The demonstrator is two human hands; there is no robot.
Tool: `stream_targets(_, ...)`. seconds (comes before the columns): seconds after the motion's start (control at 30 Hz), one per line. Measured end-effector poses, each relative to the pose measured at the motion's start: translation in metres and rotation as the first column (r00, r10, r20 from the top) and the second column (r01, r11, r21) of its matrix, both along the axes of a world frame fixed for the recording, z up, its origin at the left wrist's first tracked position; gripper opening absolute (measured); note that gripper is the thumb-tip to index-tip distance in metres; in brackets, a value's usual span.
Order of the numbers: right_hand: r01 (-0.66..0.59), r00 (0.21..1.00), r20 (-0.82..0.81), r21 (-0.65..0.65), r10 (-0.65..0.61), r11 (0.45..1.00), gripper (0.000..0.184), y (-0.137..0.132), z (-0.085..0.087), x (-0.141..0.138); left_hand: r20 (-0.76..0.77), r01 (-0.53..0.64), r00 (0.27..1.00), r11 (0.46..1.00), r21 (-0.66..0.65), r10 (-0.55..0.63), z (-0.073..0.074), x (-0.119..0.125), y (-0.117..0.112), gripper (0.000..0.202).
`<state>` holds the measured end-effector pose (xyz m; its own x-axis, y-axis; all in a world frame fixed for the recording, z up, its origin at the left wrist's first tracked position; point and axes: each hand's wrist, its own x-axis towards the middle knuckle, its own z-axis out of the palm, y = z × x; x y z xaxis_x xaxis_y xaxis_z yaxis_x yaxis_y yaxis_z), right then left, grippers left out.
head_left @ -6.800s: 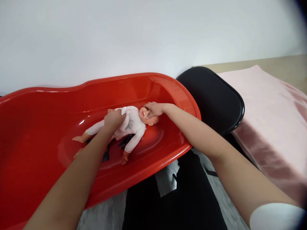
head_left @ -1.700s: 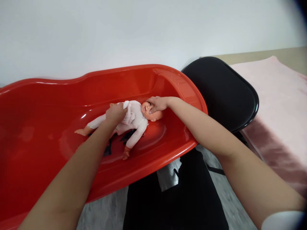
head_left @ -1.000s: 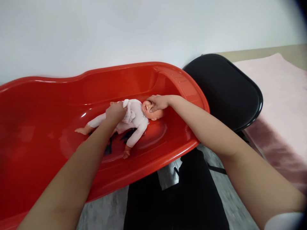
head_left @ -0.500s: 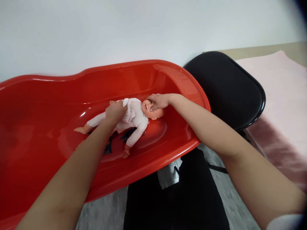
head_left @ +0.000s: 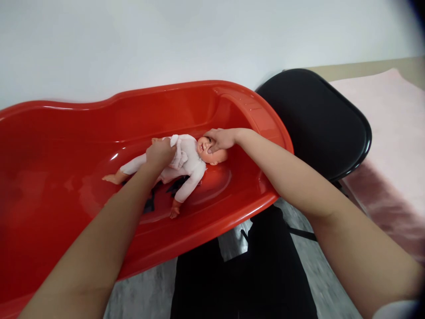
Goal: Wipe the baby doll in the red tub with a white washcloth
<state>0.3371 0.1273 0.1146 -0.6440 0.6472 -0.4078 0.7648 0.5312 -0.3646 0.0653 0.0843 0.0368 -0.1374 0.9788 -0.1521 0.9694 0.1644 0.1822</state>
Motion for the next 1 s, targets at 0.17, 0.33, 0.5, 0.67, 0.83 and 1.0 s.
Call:
stream_targets(0.17, 0.001, 1.000, -0.016, -0.005, -0.001, 1.000, 0.064, 0.0019, -0.0019, 0.0004, -0.029, 0.002, 1.000, 1.000, 0.012, -0.001, 0.0012, 0.0017, -0.0012, 0.057)
stream_targets(0.33, -0.006, 1.000, -0.018, -0.031, 0.006, 0.999, 0.062, 0.0027, -0.0013, 0.0007, -0.007, 0.028, 1.000, 0.999, 0.025, -0.028, 0.0014, 0.0016, -0.0014, 0.057)
stream_targets(0.5, -0.017, 1.000, -0.021, -0.030, 0.016, 0.999, 0.065, 0.0025, -0.0012, 0.0011, -0.016, 0.020, 1.000, 1.000, 0.018, -0.019, 0.0039, 0.0031, -0.0030, 0.058)
stream_targets(0.67, -0.020, 1.000, -0.010, -0.027, 0.019, 0.999, 0.064, 0.0011, 0.0004, 0.0006, -0.011, 0.012, 1.000, 1.000, 0.001, -0.012, 0.0041, 0.0030, -0.0025, 0.064)
stream_targets(0.83, -0.004, 1.000, -0.014, -0.027, 0.004, 1.000, 0.063, -0.0003, 0.0019, 0.0002, -0.025, 0.012, 1.000, 1.000, 0.011, -0.011, 0.0017, 0.0025, -0.0012, 0.063)
stream_targets(1.0, 0.005, 1.000, -0.013, -0.021, -0.005, 1.000, 0.063, -0.0005, 0.0023, 0.0005, -0.007, 0.019, 1.000, 1.000, 0.011, -0.019, 0.0022, 0.0030, -0.0029, 0.064)
